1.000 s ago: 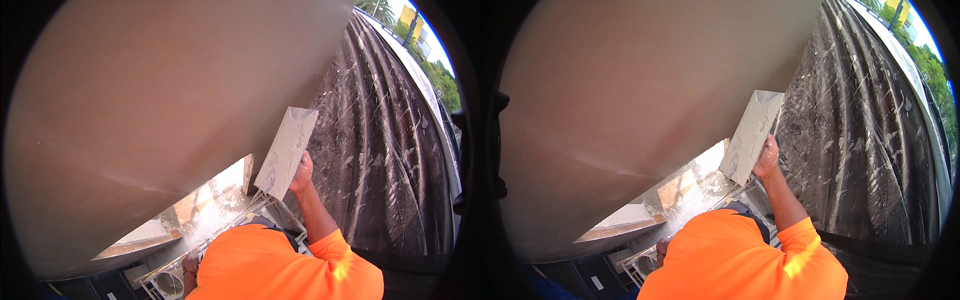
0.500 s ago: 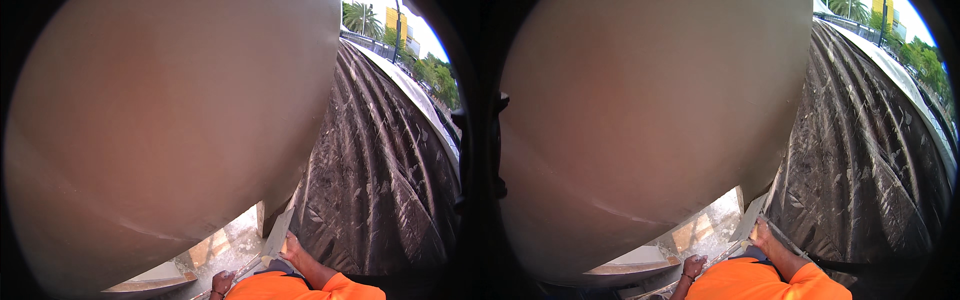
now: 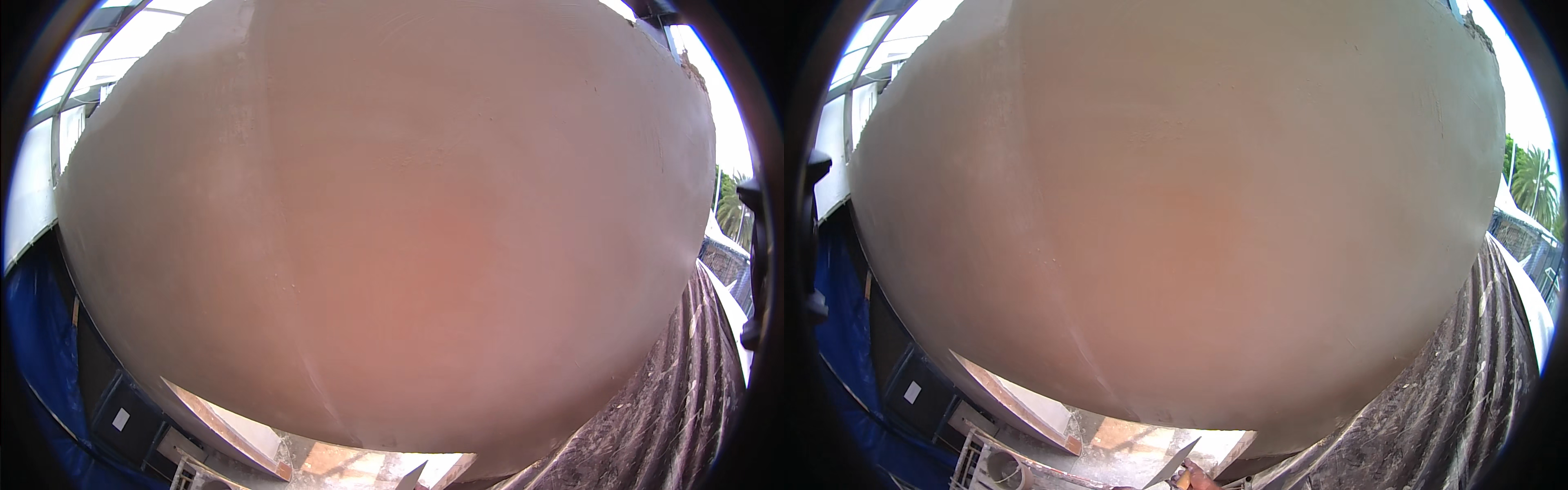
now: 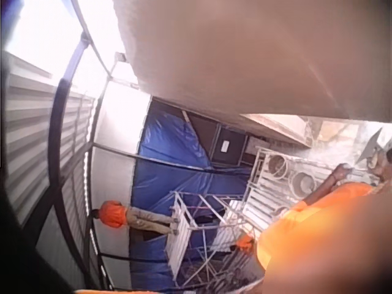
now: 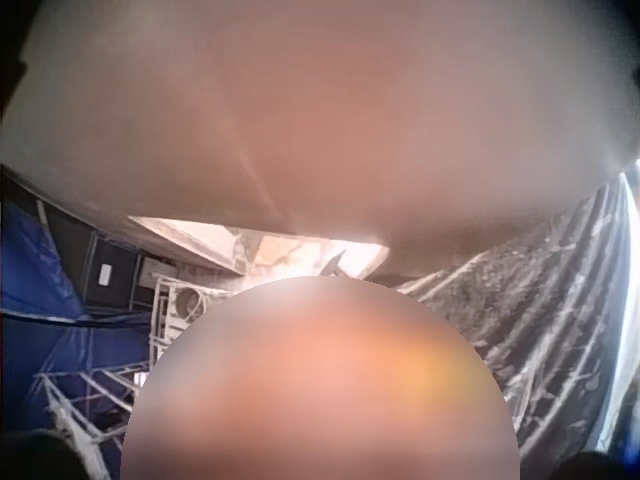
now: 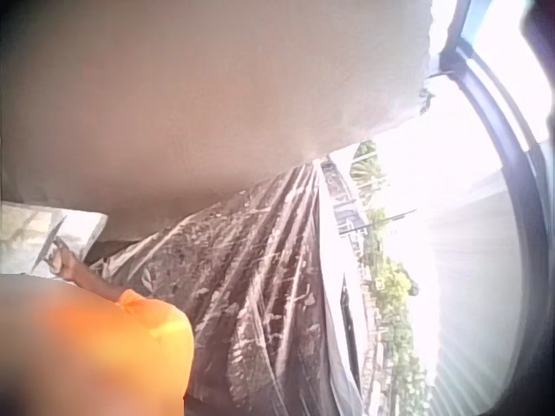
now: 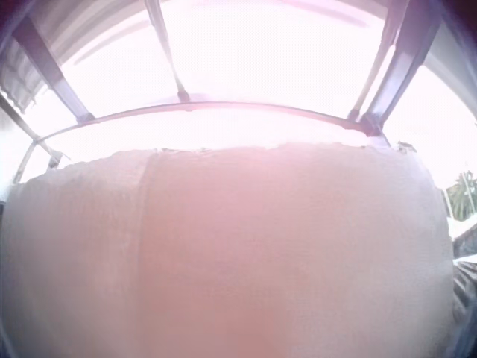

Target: The person applies plaster to a ceiling using a trowel and hawk. They repeatedly scoop plaster from a bucket, spread it on the ceiling, and smooth the surface with the trowel.

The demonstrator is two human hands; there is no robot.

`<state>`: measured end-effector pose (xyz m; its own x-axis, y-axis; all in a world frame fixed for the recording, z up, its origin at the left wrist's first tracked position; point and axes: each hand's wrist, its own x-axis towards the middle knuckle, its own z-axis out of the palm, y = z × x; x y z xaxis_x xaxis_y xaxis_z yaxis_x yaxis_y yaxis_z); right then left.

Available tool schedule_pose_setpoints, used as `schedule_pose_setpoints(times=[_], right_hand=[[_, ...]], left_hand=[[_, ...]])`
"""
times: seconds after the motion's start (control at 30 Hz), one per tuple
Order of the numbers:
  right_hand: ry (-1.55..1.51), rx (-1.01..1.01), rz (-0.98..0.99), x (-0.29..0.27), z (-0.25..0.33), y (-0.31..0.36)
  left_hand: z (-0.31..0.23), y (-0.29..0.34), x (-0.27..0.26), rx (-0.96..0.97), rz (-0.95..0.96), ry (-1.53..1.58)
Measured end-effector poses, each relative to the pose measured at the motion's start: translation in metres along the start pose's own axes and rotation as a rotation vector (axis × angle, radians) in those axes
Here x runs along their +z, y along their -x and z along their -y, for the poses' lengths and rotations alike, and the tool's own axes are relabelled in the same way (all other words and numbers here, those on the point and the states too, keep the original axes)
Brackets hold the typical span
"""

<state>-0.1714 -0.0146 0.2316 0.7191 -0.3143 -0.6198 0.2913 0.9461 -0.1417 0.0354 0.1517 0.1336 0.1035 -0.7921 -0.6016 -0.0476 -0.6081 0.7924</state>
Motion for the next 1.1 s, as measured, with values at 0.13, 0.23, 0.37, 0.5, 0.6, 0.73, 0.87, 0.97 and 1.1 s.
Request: schedule_pose_setpoints(times=[0.13,0.23,0.37,0.5,0.6,0.73,0.87,0.97,1.1], right_hand=[[0.136,0.099,0.245,0.035,-0.023,-0.009],[0.26,-0.009,0.266,0.05,-0.051,-0.027],[0.556,0.065,0.174,0.056,-0.095,-0.075],[0.53,0.219,0.46,0.05,-0.148,-0.141],[0.498,0.429,0.303,0.053,-0.194,-0.157],[0.718,0.452,0.194,0.072,-0.242,-0.164],[1.118,0.386,-0.139,0.064,-0.262,-0.176],[1.16,0.347,-0.315,0.032,-0.255,-0.19],[1.299,0.386,-0.326,-0.027,-0.224,-0.21]], left_hand=[[-0.036,0.046,0.001,-0.259,0.162,0.662],[-0.058,0.074,-0.008,-0.071,0.323,0.963],[-0.06,0.107,-0.029,0.117,0.408,1.179],[-0.025,0.129,-0.055,0.2,0.374,1.314],[0.017,0.129,-0.075,0.112,0.204,1.353],[0.089,0.124,-0.103,0.1,0.171,1.529],[0.172,0.153,-0.119,0.062,-0.199,1.535],[0.232,0.183,-0.119,0.189,-0.308,1.546],[0.319,0.223,-0.074,0.291,-0.505,1.886]])
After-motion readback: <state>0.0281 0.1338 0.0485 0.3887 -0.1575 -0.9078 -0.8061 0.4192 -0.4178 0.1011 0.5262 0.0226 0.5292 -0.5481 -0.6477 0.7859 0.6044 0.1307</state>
